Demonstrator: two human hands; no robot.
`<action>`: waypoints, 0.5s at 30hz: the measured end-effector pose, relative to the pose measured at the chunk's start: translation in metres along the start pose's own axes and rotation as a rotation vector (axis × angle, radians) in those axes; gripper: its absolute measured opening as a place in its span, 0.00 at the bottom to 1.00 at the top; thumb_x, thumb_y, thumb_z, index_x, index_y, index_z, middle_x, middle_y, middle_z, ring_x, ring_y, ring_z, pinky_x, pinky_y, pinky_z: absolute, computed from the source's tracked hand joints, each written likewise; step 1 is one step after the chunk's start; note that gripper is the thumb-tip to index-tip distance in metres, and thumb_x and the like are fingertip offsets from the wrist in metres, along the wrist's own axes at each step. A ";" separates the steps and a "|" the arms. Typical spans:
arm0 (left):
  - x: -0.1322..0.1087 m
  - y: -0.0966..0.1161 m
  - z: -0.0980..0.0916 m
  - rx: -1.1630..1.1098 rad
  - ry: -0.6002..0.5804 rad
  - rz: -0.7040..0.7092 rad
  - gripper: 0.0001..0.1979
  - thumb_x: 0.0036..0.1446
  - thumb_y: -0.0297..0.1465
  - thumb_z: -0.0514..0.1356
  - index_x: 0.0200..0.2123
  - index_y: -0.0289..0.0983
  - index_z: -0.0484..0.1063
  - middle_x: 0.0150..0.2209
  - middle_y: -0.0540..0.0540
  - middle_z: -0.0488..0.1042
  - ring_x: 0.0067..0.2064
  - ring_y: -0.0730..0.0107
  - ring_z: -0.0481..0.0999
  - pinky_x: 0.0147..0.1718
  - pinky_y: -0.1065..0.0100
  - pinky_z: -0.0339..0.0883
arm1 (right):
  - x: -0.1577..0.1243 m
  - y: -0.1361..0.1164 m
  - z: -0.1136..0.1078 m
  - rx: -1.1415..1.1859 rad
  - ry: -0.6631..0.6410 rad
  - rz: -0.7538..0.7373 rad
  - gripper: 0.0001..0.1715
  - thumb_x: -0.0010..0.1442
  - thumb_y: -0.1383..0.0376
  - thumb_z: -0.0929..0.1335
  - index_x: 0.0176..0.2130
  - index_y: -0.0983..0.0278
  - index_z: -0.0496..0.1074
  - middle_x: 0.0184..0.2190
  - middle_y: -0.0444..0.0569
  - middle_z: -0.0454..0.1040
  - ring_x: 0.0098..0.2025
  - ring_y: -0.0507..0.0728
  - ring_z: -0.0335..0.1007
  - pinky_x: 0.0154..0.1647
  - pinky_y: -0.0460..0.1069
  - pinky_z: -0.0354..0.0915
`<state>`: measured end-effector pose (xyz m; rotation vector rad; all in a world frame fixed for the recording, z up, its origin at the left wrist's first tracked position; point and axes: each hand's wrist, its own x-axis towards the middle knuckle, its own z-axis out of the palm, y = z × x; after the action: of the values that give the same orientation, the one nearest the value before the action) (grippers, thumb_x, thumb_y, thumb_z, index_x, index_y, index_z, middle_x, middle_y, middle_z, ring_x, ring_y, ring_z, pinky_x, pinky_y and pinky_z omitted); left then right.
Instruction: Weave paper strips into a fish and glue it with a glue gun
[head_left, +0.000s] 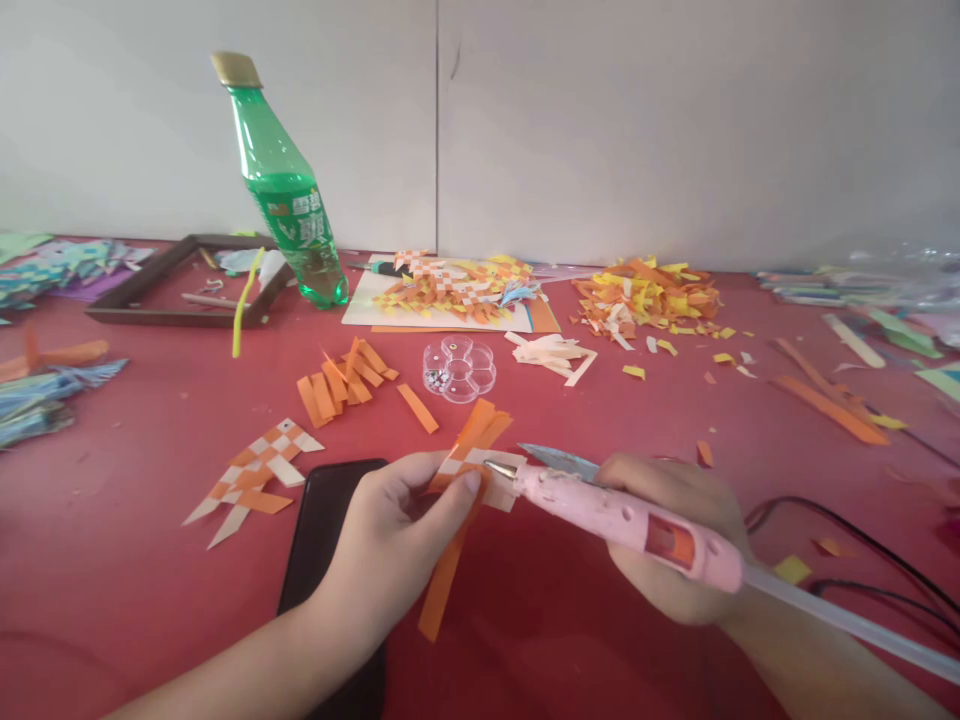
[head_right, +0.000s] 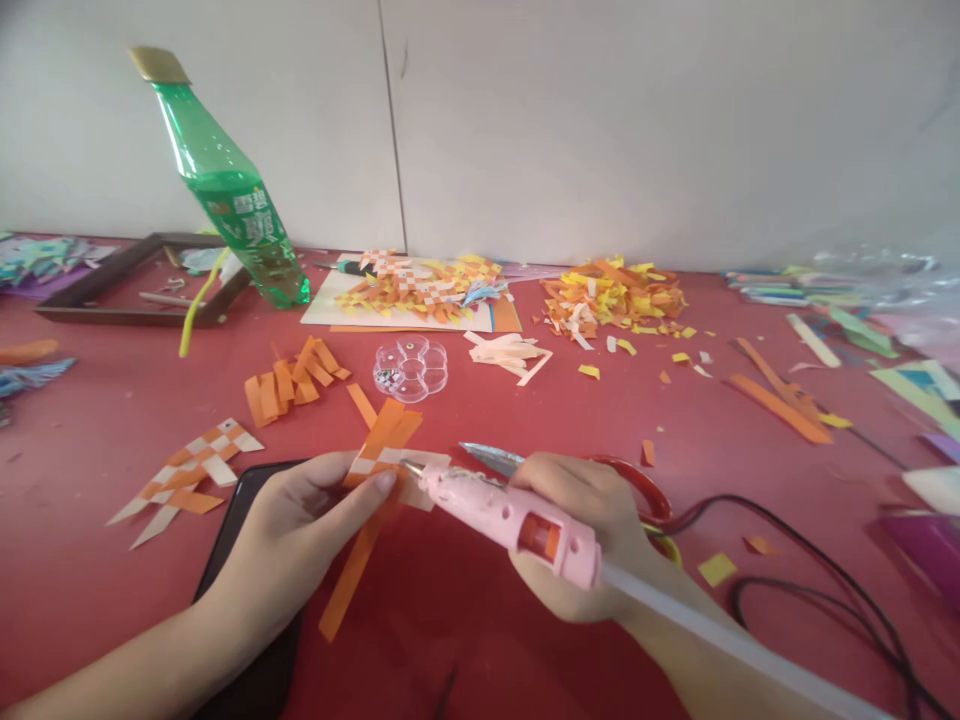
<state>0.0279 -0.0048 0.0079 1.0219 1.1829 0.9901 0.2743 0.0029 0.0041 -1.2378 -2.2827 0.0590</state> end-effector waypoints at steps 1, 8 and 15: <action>0.000 0.000 0.000 -0.002 0.002 -0.001 0.11 0.57 0.38 0.64 0.40 0.40 0.81 0.35 0.50 0.83 0.38 0.68 0.82 0.36 0.76 0.73 | -0.001 0.001 0.001 -0.004 0.004 0.007 0.07 0.49 0.70 0.66 0.26 0.59 0.62 0.17 0.40 0.64 0.18 0.52 0.59 0.21 0.48 0.53; 0.001 0.000 0.000 0.021 0.006 0.011 0.10 0.57 0.37 0.64 0.40 0.40 0.81 0.35 0.49 0.83 0.39 0.67 0.82 0.37 0.75 0.74 | -0.002 0.001 0.003 -0.062 0.025 0.017 0.08 0.49 0.70 0.66 0.26 0.59 0.61 0.16 0.40 0.61 0.18 0.52 0.57 0.20 0.48 0.51; 0.000 0.003 0.002 0.035 0.017 0.008 0.10 0.56 0.36 0.65 0.39 0.39 0.82 0.35 0.47 0.83 0.38 0.64 0.82 0.37 0.72 0.75 | 0.002 -0.003 -0.003 0.049 0.081 -0.017 0.07 0.52 0.70 0.64 0.26 0.59 0.60 0.16 0.39 0.58 0.17 0.50 0.52 0.19 0.47 0.52</action>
<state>0.0298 -0.0042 0.0111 1.0483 1.2144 0.9898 0.2727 0.0021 0.0079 -1.1742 -2.2093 0.0575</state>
